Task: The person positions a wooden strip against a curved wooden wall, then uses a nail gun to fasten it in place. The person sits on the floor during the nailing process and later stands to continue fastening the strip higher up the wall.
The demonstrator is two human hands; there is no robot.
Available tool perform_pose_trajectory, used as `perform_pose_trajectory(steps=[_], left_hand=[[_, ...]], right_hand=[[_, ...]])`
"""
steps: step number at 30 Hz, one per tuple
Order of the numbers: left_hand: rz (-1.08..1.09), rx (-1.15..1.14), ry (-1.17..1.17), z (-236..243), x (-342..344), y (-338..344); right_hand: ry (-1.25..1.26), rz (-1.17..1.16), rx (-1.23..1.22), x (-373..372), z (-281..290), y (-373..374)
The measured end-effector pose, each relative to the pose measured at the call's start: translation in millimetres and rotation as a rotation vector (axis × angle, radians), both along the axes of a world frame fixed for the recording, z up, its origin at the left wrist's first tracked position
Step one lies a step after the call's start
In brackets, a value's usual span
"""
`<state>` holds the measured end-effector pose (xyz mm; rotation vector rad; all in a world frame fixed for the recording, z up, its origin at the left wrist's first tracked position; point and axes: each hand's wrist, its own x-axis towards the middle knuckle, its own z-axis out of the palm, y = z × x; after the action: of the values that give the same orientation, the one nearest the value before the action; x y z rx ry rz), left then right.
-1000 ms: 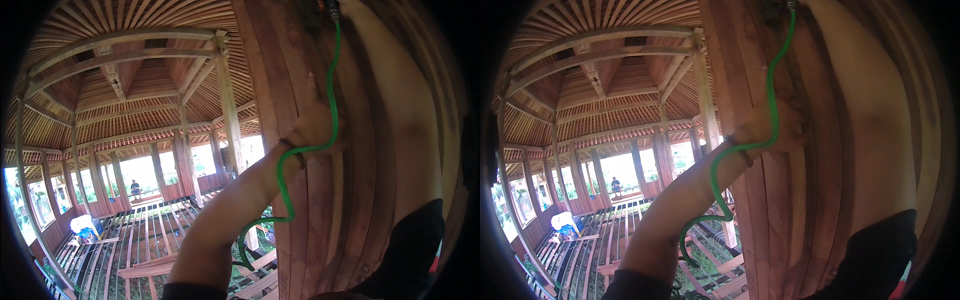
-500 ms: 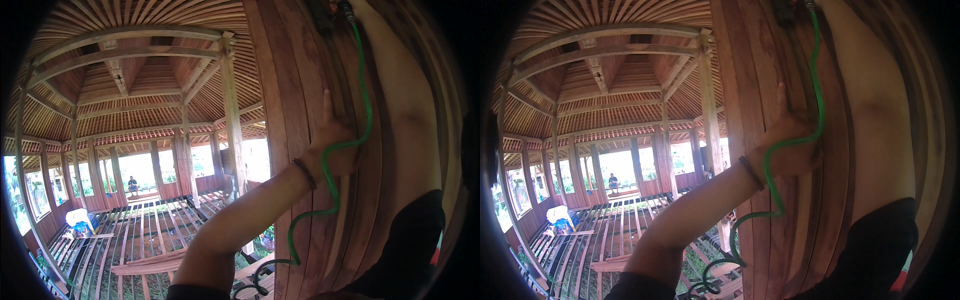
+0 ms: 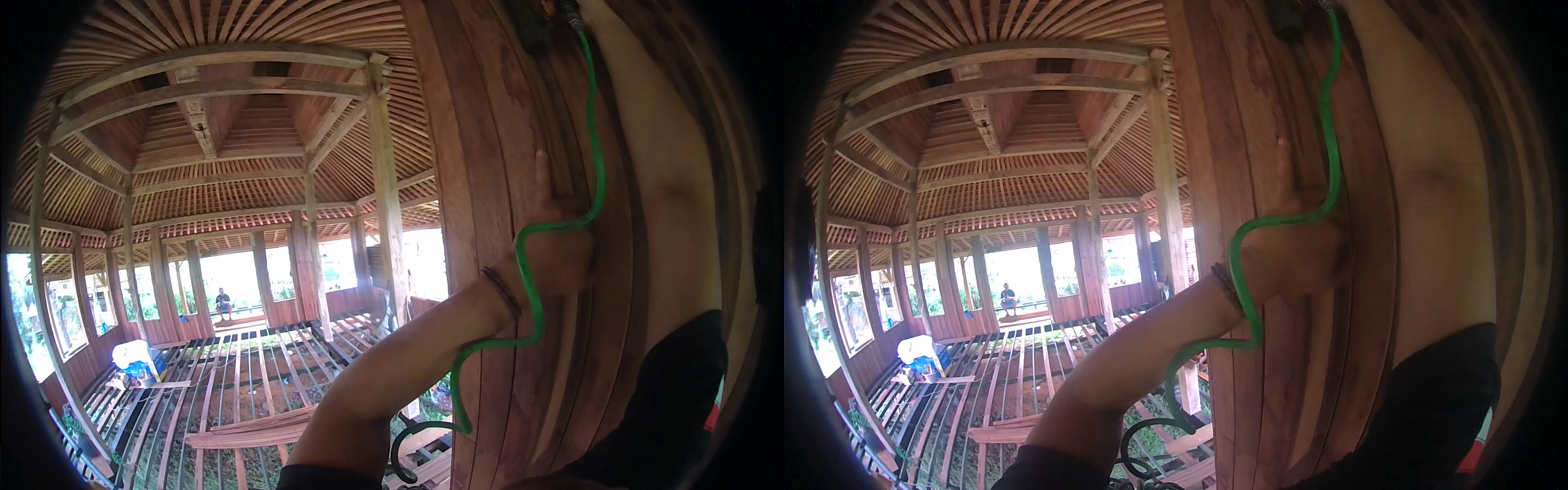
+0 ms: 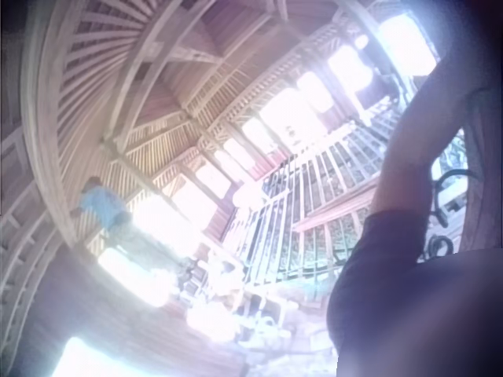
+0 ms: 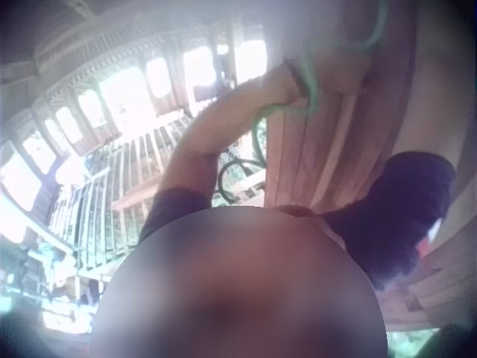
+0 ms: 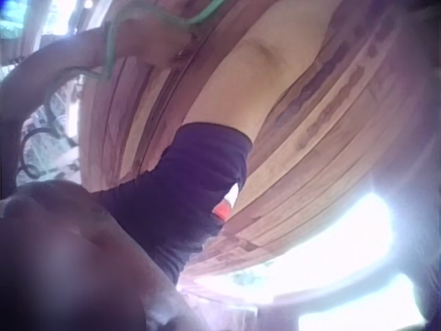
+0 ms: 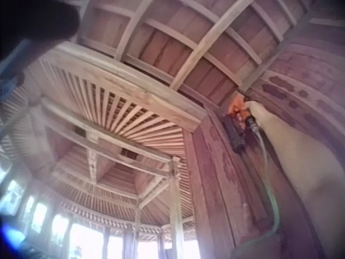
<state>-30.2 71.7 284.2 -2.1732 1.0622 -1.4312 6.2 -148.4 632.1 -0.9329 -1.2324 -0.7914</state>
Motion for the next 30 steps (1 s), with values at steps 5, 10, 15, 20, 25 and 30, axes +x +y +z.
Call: perform_pose_trajectory(steps=[5,10,15,20,25,30], left_hand=[[-0.079,-0.012,0.018,1,3,-3],[0.013,0.053,-0.056,2,-11,-5],[0.12,0.045,-0.015,2,-17,-10],[0.103,0.072,-0.084,4,-15,-8],[0.102,0.091,-0.035,2,-17,-5],[0.075,0.081,-0.098,2,-12,-5]], right_hand=[[0.103,0.021,0.084,-4,-12,2],[0.08,0.056,-0.005,2,-17,3],[0.128,0.087,-0.039,-2,-21,1],[0.173,0.026,-0.12,-12,-29,0],[0.187,0.034,-0.12,-9,-36,-1],[0.138,0.004,-0.089,-5,-36,-5]])
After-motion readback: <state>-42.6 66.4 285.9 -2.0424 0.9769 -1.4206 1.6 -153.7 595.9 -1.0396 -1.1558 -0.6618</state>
